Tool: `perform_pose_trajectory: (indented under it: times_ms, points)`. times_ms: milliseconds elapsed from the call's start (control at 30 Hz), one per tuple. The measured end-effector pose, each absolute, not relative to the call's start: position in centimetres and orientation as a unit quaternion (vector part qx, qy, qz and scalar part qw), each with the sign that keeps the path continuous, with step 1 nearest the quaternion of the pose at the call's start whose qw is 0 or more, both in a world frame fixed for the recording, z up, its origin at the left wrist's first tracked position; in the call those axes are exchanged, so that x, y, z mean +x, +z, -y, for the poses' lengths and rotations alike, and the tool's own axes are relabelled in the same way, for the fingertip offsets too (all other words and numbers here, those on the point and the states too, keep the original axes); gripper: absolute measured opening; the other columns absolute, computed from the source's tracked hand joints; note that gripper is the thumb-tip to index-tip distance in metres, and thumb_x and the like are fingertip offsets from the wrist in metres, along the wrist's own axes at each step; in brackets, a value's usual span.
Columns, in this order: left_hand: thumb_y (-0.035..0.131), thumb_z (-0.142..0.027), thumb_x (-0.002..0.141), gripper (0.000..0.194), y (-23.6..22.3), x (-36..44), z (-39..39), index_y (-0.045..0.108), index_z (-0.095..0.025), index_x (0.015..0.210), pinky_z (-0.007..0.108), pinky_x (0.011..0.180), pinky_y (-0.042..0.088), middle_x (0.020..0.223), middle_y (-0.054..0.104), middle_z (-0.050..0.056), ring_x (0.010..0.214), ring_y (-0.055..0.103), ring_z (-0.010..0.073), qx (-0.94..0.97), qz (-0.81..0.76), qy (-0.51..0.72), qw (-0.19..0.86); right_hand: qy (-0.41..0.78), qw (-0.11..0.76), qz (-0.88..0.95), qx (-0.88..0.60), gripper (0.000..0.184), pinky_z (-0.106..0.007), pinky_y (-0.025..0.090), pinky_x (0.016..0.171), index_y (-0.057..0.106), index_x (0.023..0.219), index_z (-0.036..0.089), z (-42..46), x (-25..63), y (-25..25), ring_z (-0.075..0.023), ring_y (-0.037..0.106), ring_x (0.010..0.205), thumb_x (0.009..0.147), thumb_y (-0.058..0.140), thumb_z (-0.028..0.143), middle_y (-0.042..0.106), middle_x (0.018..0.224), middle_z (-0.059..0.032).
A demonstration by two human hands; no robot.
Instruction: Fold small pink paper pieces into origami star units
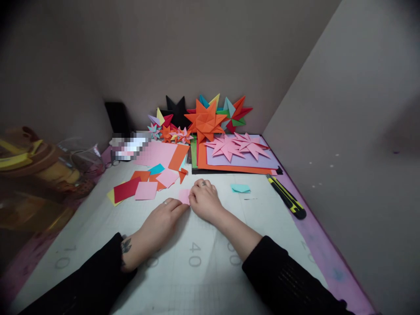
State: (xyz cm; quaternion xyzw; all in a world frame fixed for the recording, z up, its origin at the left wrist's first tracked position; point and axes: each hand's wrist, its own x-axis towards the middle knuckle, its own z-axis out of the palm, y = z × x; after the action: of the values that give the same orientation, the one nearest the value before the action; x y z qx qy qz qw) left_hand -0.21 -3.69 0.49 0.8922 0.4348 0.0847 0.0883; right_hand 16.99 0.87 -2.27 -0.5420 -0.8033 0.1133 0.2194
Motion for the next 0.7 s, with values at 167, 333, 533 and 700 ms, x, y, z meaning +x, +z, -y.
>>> perform_pose_trajectory:
  times_ms: [167,333,533,700]
  points:
    - [0.04,-0.006,0.085,0.037,0.54,0.01,3.62,0.055,-0.017,0.116,0.033,0.072,0.045,0.092,0.057,0.007,0.085,0.049,0.0218,0.899,-0.426,0.066,0.07,0.105,0.215,0.804,-0.545,0.01,-0.038,0.038,0.074,0.058,0.074,0.02,-0.7,16.88,-2.2,-0.0237,0.046,0.091,0.082,0.051,0.019,0.055,0.095,-0.0069]
    - [0.04,-0.01,0.087,0.031,0.72,0.02,3.72,0.058,-0.018,0.111,0.032,0.073,0.043,0.092,0.055,0.007,0.085,0.048,0.0214,0.9,-0.427,0.06,0.068,0.107,0.2,0.801,-0.554,0.011,-0.039,0.038,0.076,0.057,0.075,0.021,-0.64,16.75,-2.05,-0.0241,0.046,0.092,0.083,0.05,0.019,0.054,0.096,-0.0068]
    - [0.038,-0.011,0.088,0.03,0.98,0.03,3.81,0.058,-0.017,0.11,0.031,0.072,0.042,0.093,0.055,0.007,0.085,0.048,0.0215,0.899,-0.429,0.051,0.075,0.103,0.174,0.801,-0.564,0.012,-0.038,0.037,0.078,0.058,0.077,0.021,-0.54,16.58,-1.81,-0.0244,0.045,0.094,0.084,0.048,0.02,0.054,0.098,-0.0068]
    - [0.04,-0.012,0.089,0.028,0.96,0.03,3.9,0.058,-0.016,0.109,0.031,0.074,0.041,0.093,0.055,0.006,0.086,0.048,0.0208,0.899,-0.43,0.041,0.07,0.096,0.165,0.8,-0.568,0.013,-0.036,0.036,0.078,0.058,0.078,0.02,-0.4,16.45,-1.5,-0.0232,0.045,0.095,0.085,0.047,0.021,0.054,0.099,-0.0059]
